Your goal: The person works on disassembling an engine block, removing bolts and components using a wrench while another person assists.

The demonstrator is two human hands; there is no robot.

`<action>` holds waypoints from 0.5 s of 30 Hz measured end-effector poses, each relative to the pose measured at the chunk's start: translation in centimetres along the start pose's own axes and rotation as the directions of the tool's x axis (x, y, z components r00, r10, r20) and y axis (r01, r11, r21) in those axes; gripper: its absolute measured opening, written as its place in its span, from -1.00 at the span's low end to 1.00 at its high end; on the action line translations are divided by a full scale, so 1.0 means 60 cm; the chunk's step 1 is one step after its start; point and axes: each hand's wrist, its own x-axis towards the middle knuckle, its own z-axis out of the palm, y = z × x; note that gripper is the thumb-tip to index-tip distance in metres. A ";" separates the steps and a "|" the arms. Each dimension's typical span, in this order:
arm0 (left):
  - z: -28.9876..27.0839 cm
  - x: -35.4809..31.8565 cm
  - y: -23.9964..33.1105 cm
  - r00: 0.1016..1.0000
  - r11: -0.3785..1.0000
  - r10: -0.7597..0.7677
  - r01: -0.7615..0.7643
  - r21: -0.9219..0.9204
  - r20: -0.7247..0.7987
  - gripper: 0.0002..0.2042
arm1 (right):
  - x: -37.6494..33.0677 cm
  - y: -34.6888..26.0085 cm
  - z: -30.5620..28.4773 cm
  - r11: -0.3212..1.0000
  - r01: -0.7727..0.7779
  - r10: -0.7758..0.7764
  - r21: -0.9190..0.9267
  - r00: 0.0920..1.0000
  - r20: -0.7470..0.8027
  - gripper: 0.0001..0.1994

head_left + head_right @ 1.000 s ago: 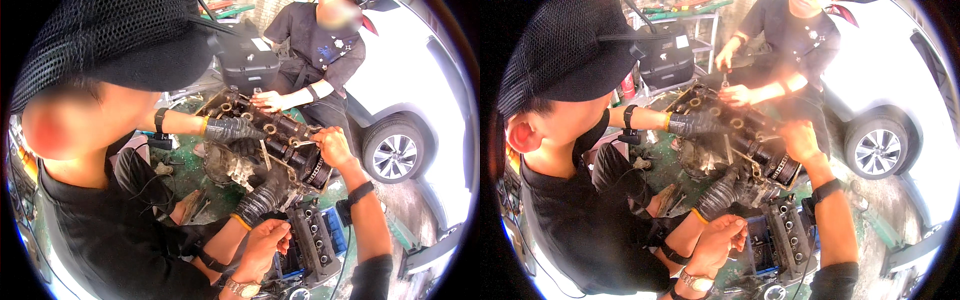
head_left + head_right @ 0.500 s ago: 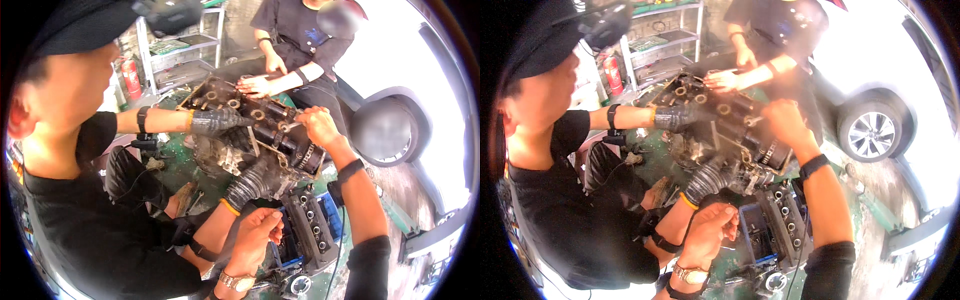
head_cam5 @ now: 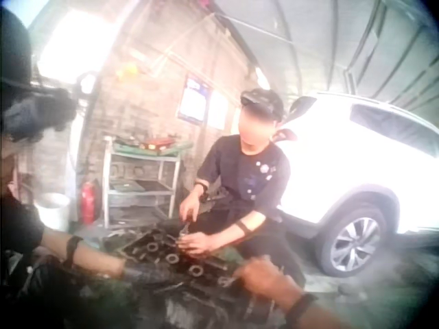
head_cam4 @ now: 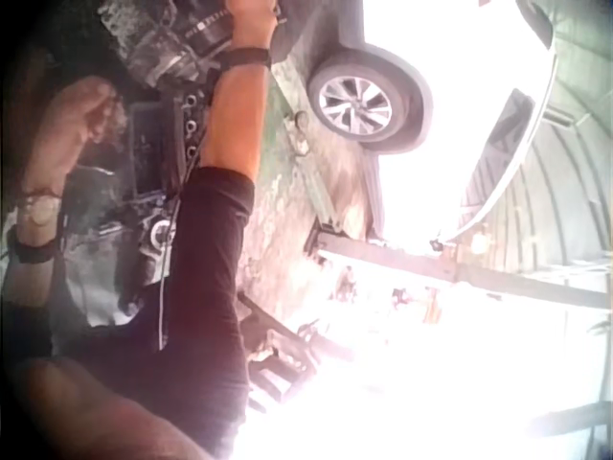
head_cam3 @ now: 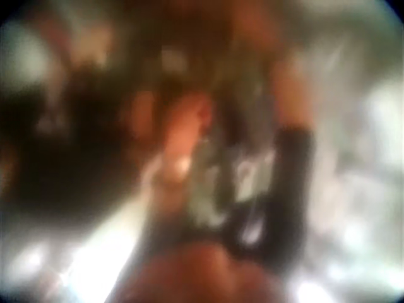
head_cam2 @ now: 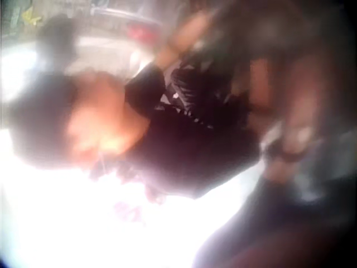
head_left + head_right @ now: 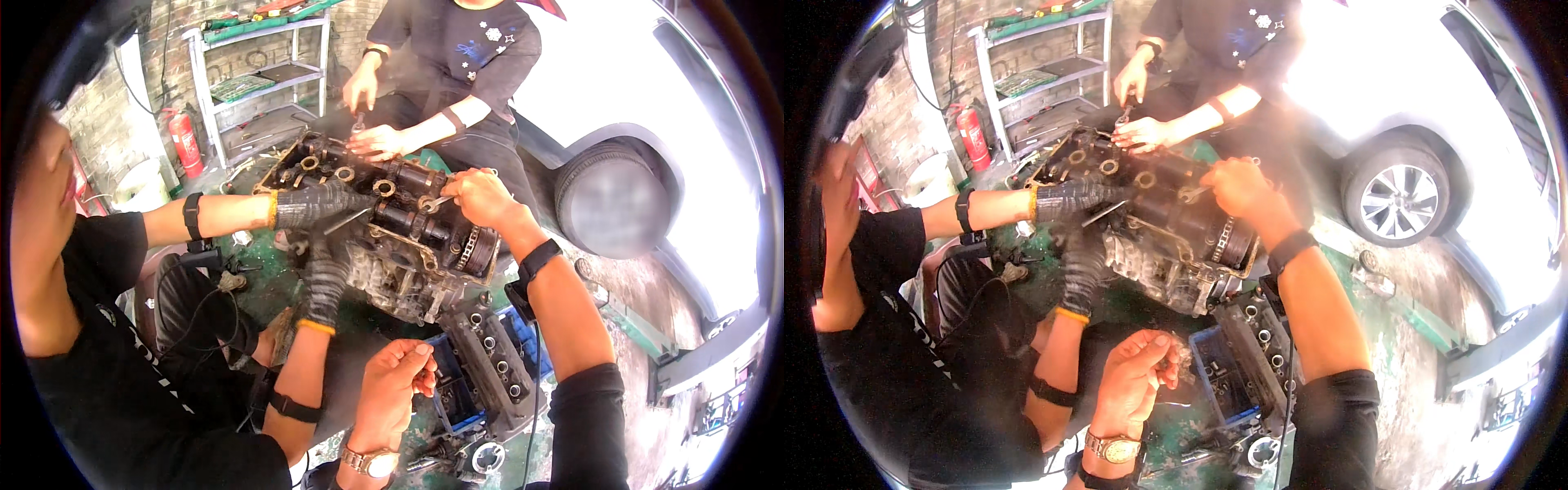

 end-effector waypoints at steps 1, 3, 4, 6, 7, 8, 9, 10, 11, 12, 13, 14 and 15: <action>-0.001 0.000 0.000 1.000 1.000 0.005 -0.005 0.001 -0.001 -0.84 | 0.000 0.000 0.005 1.000 0.015 -0.014 0.018 1.000 -0.026 -0.71; -0.003 0.002 0.000 1.000 1.000 0.010 -0.010 -0.005 0.000 -0.85 | 0.004 0.005 0.016 0.999 0.031 -0.029 0.035 0.998 -0.053 -0.71; -0.004 0.005 0.000 1.000 1.000 0.012 -0.012 -0.010 0.005 -0.85 | 0.007 0.010 0.023 0.999 0.027 -0.024 0.042 0.997 -0.070 -0.72; -0.005 0.005 -0.001 1.000 1.000 0.006 -0.006 -0.015 0.015 -0.85 | 0.010 0.014 0.027 0.998 0.028 -0.024 0.047 0.996 -0.091 -0.73; -0.006 0.003 0.000 1.000 1.000 0.001 0.000 -0.017 0.024 -0.85 | 0.011 0.013 0.024 0.997 0.063 -0.057 0.032 0.986 -0.158 -0.73; -0.005 0.001 0.002 1.000 1.000 0.007 -0.007 -0.019 0.025 -0.85 | 0.011 0.011 0.021 0.995 0.097 -0.091 0.015 0.970 -0.224 -0.72; -0.005 0.002 0.003 1.000 1.000 0.016 -0.016 -0.016 0.016 -0.84 | 0.011 0.007 0.020 0.995 0.100 -0.094 0.016 0.970 -0.222 -0.72; -0.005 0.002 0.003 1.000 1.000 0.026 -0.026 -0.014 0.008 -0.83 | 0.010 0.004 0.017 0.994 0.106 -0.100 0.013 0.969 -0.225 -0.72; -0.004 0.002 0.004 1.000 0.999 0.028 -0.028 -0.016 0.006 -0.83 | 0.008 0.001 0.014 0.994 0.112 -0.107 0.008 0.968 -0.228 -0.72; -0.003 0.003 0.005 1.000 1.000 0.014 -0.014 -0.019 -0.001 -0.85 | 0.006 -0.001 0.011 0.994 0.113 -0.109 0.007 0.968 -0.227 -0.72; -0.002 0.003 0.006 1.000 1.000 0.001 -0.001 -0.022 -0.008 -0.87 | 0.004 -0.003 0.008 0.994 0.109 -0.109 -0.011 0.969 -0.220 -0.72; -0.001 0.003 0.006 1.000 1.000 0.003 -0.003 -0.023 -0.008 -0.87 | 0.003 -0.004 0.006 0.994 0.106 -0.109 -0.029 0.971 -0.213 -0.73; 0.001 0.001 0.007 1.000 0.999 -0.005 0.004 -0.036 -0.017 -0.87 | 0.001 -0.005 0.007 0.994 0.110 -0.113 -0.027 0.970 -0.214 -0.73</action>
